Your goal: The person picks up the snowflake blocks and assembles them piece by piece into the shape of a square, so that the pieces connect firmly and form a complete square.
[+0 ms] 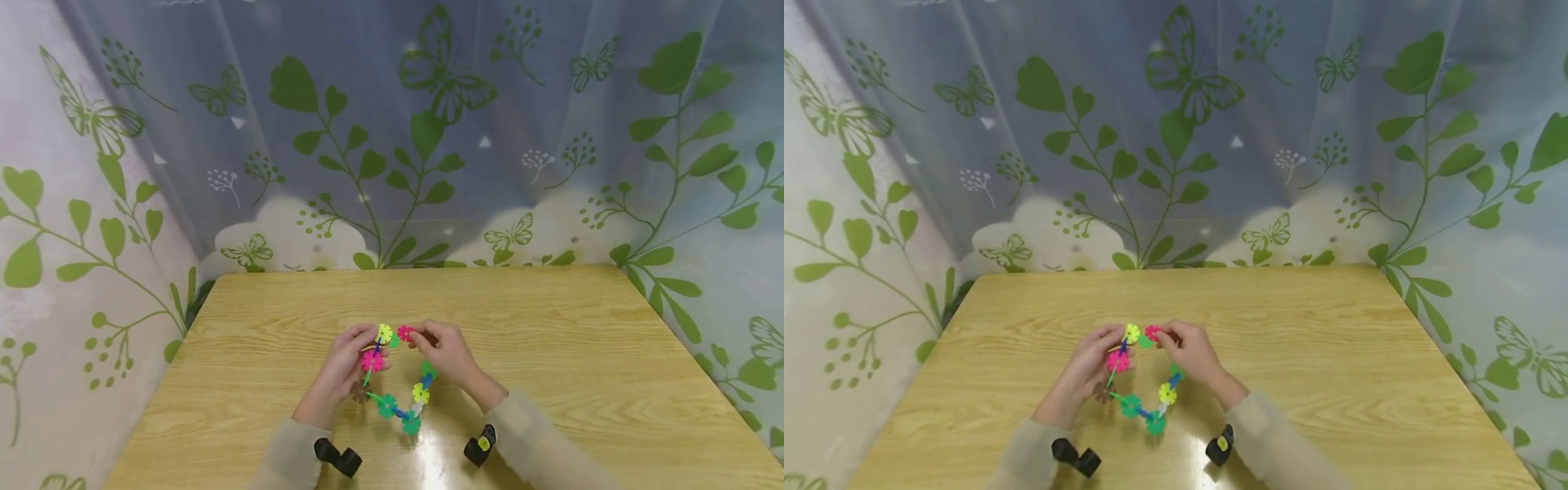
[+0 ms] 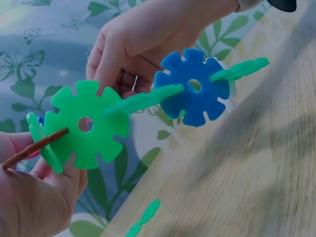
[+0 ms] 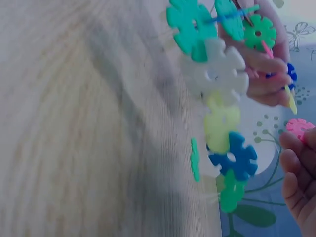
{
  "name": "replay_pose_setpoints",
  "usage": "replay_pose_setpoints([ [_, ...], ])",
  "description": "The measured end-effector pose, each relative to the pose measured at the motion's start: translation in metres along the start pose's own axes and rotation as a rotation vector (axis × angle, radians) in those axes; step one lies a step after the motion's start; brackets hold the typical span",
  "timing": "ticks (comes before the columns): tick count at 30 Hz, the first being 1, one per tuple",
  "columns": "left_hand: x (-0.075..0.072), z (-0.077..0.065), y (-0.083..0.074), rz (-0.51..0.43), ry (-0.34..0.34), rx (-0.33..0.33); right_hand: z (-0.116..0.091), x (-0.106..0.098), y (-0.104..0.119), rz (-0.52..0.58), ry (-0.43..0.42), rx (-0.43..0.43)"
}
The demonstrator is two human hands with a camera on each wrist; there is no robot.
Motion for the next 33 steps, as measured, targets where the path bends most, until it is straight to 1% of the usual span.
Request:
replay_pose_setpoints([
  [2, 0.001, 0.001, 0.001, -0.003, 0.003, -0.002, -0.003, 0.001, 0.003, -0.004, -0.023, -0.042],
  [5, 0.002, 0.001, 0.002, 0.003, 0.012, 0.000, -0.006, 0.001, 0.007, -0.024, -0.049, -0.071],
  [11, 0.004, 0.002, 0.003, -0.007, 0.022, -0.011, -0.008, 0.002, 0.010, -0.022, -0.064, -0.066],
  [13, 0.005, 0.002, 0.003, -0.010, 0.026, -0.010, -0.008, 0.002, 0.011, -0.036, -0.073, -0.080],
  [16, 0.007, 0.002, 0.003, -0.008, 0.034, -0.001, -0.008, 0.002, 0.014, -0.072, -0.087, -0.129],
  [20, 0.009, 0.002, 0.004, -0.015, 0.039, 0.014, -0.008, 0.002, 0.019, -0.131, -0.108, -0.216],
  [24, 0.010, 0.003, 0.004, -0.033, 0.037, 0.021, -0.007, 0.002, 0.020, -0.199, -0.128, -0.263],
  [29, 0.013, 0.002, 0.004, -0.022, 0.044, 0.015, -0.006, 0.002, 0.019, -0.272, -0.162, -0.305],
  [33, 0.014, 0.003, 0.004, -0.015, 0.054, 0.012, -0.005, 0.001, 0.021, -0.322, -0.187, -0.371],
])
Point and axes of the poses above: each hand's wrist, its own z-axis towards the middle knuckle, its own x-axis out of the palm, y = z × x, the point moved 4 cm from there along z, towards the middle knuckle, and after that the axes turned 13 degrees about -z, right-handed, at the moved point
